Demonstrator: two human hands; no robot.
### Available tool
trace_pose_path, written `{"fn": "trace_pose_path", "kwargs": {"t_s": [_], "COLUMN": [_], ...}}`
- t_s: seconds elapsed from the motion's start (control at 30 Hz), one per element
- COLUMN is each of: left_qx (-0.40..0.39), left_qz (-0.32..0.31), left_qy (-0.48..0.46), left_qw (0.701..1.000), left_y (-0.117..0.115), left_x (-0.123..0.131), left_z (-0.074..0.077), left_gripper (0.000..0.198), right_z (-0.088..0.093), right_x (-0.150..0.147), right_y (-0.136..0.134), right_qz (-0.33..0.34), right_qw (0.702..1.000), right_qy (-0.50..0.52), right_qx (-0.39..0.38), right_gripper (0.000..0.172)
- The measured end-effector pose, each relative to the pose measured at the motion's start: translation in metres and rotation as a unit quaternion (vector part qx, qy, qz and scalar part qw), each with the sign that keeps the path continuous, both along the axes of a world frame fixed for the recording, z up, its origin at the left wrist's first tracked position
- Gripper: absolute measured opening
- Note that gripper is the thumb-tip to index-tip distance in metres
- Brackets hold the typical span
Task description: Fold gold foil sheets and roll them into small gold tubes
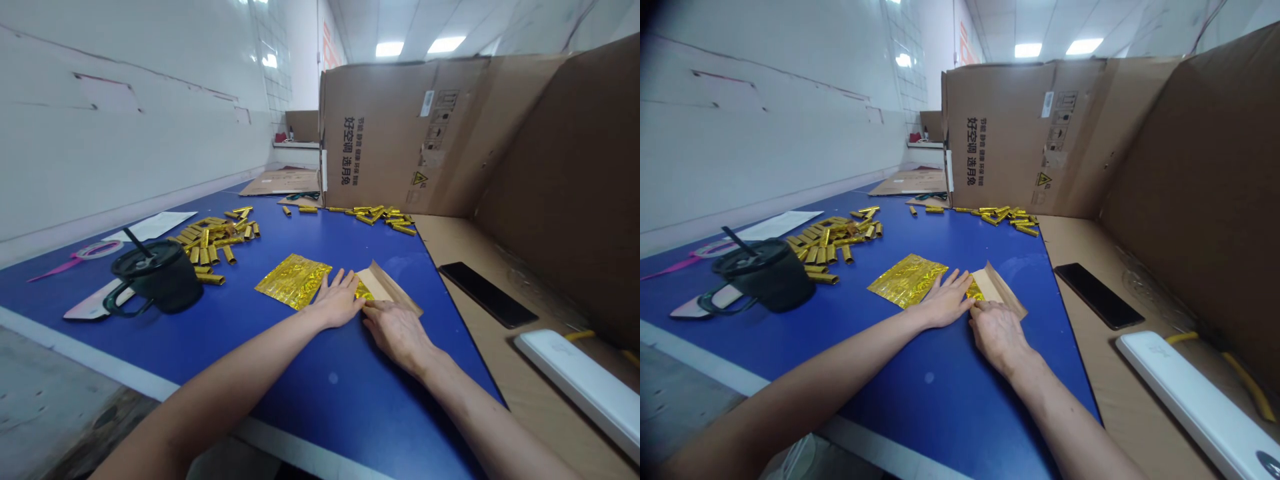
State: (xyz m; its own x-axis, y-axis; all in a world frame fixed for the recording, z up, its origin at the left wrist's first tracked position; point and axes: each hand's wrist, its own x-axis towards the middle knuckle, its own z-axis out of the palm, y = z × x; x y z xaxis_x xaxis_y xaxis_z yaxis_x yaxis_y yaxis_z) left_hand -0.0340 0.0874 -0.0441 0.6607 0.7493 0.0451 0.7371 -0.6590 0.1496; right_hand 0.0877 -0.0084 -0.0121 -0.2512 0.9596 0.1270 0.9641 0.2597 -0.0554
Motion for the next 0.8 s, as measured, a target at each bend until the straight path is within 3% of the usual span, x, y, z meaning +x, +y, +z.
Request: {"fn": "trace_pose_path", "kwargs": {"t_s": [0.3, 0.43, 0.6, 0.8], "left_qx": [-0.018, -0.018, 0.016, -0.009], "left_qz": [-0.015, -0.023, -0.062, -0.096], "left_qy": [0.014, 0.01, -0.017, -0.024], "left_qw": [1.0, 1.0, 0.998, 0.995], "left_y": [-0.001, -0.002, -0.007, -0.008], "left_x": [-0.001, 0.0, 0.002, 0.002], "left_z": [0.004, 0.005, 0.006, 0.007], "left_gripper": [0.055, 0.054, 0.048, 0.05], "right_z": [0.002, 0.001, -0.002, -0.001], "right_x": [0.014, 0.017, 0.015, 0.014], "right_y": [0.003, 0.004, 0.006, 0.005], "right_qz": [-0.012, -0.021, -0.018, -0.023], "right_qw": [1.0, 0.999, 0.998, 0.998], "right_qy": [0.018, -0.003, -0.007, 0.007], "right_qx": [-0.003, -0.045, -0.055, -0.055], "right_gripper": [0.025, 0.026, 0.029, 0.031]}}
